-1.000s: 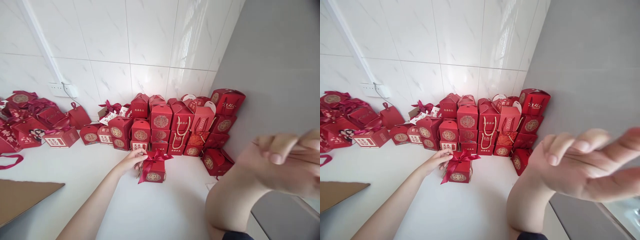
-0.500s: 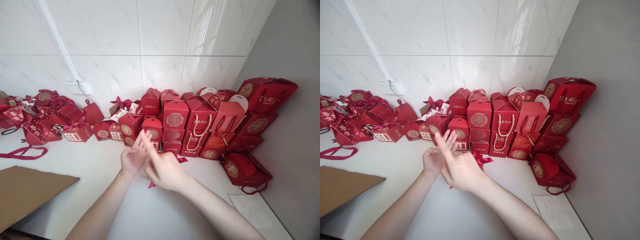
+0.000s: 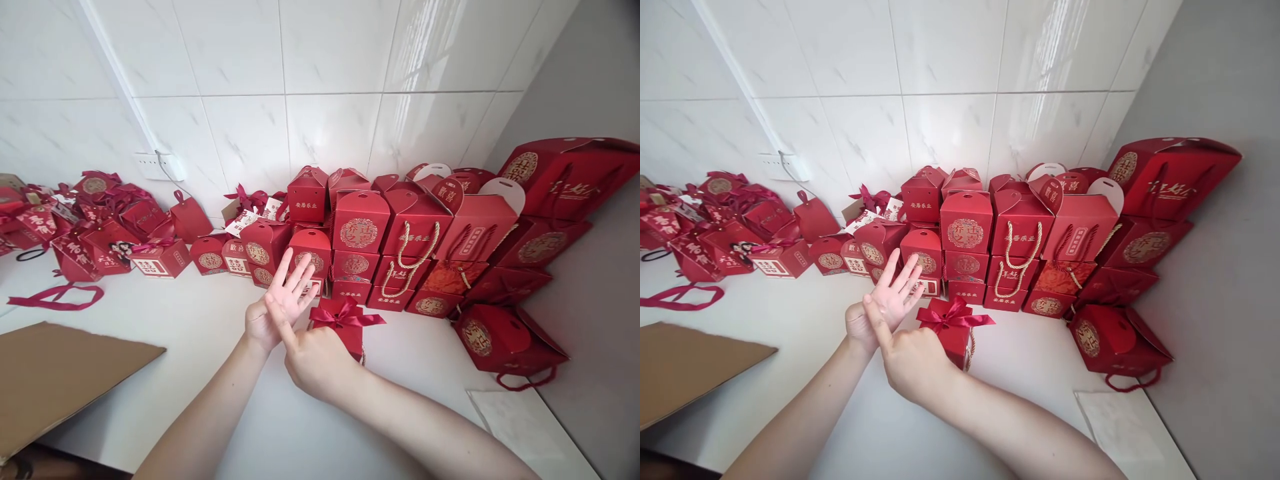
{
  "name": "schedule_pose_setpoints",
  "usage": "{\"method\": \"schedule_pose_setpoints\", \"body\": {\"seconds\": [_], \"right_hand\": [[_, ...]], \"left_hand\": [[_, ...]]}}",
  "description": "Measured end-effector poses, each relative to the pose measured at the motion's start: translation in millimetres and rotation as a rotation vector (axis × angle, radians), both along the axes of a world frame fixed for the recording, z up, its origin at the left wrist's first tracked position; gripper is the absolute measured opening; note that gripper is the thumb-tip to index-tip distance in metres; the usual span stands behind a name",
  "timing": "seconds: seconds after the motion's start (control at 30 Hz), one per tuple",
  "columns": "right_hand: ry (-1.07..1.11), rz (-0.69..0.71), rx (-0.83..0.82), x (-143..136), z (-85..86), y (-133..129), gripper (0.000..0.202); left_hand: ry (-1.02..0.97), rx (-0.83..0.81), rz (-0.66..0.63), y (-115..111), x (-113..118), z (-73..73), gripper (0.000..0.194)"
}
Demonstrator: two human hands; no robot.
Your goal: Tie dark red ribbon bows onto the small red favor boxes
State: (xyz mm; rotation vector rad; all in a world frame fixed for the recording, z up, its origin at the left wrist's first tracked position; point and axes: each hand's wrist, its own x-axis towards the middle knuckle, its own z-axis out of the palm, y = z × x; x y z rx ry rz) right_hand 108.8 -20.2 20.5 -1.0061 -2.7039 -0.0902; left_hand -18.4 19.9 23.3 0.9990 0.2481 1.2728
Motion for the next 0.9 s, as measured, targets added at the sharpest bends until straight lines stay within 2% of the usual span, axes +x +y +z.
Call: {"method": "schedule_pose_setpoints", "body": {"seconds": [0.17, 0.23, 0.3, 0.4, 0.43, 0.5, 0.57, 0.63, 0.7, 0.8, 0.9], "right_hand": [[-0.009, -0.001, -0.036, -2.3, -2.3, 0.5, 0.097], [0.004, -0.003, -0.044, 0.7, 1.7, 0.4, 0.096], [0.062, 0.042, -0.11, 8.2, 11.2, 0.5, 0.092], [0.346, 0.161, -0.356, 25.5, 32.6, 1.1, 0.09], [0.48, 0.154, -0.406, 30.9, 39.1, 1.5, 0.088], [0.59, 0.111, -0.393, 37.3, 46.4, 3.2, 0.082], [0.438, 0.108, -0.313, 36.5, 43.6, 5.5, 0.081], [0.159, 0.118, -0.229, 29.9, 33.1, 7.5, 0.083], [0.007, 0.082, -0.152, 22.0, 21.5, 8.1, 0.086], [0.001, 0.068, -0.085, 15.6, 12.8, 6.0, 0.085], [0.012, 0.09, -0.074, 17.1, 15.0, 3.6, 0.083]], "left_hand": [[0.006, -0.068, 0.058, -1.2, 3.5, 2.5, 0.082], [0.003, -0.087, 0.058, -1.4, 4.6, 3.1, 0.081], [-0.01, -0.09, 0.071, -1.0, 4.1, 2.3, 0.072], [-0.043, -0.083, 0.14, 0.4, 0.6, -2.5, 0.035], [-0.055, -0.086, 0.166, 1.0, -0.7, -4.9, 0.026], [-0.079, -0.107, 0.208, 2.2, -2.4, -9.7, 0.03], [-0.09, -0.134, 0.231, 3.4, -2.6, -13.9, 0.039], [-0.106, -0.152, 0.231, 4.4, -1.8, -16.2, 0.038], [-0.139, -0.161, 0.211, 4.8, -0.7, -16.5, 0.034], [-0.158, -0.181, 0.21, 4.0, 0.2, -14.7, 0.034], [-0.13, -0.193, 0.229, 2.9, 0.0, -13.4, 0.038]]}}
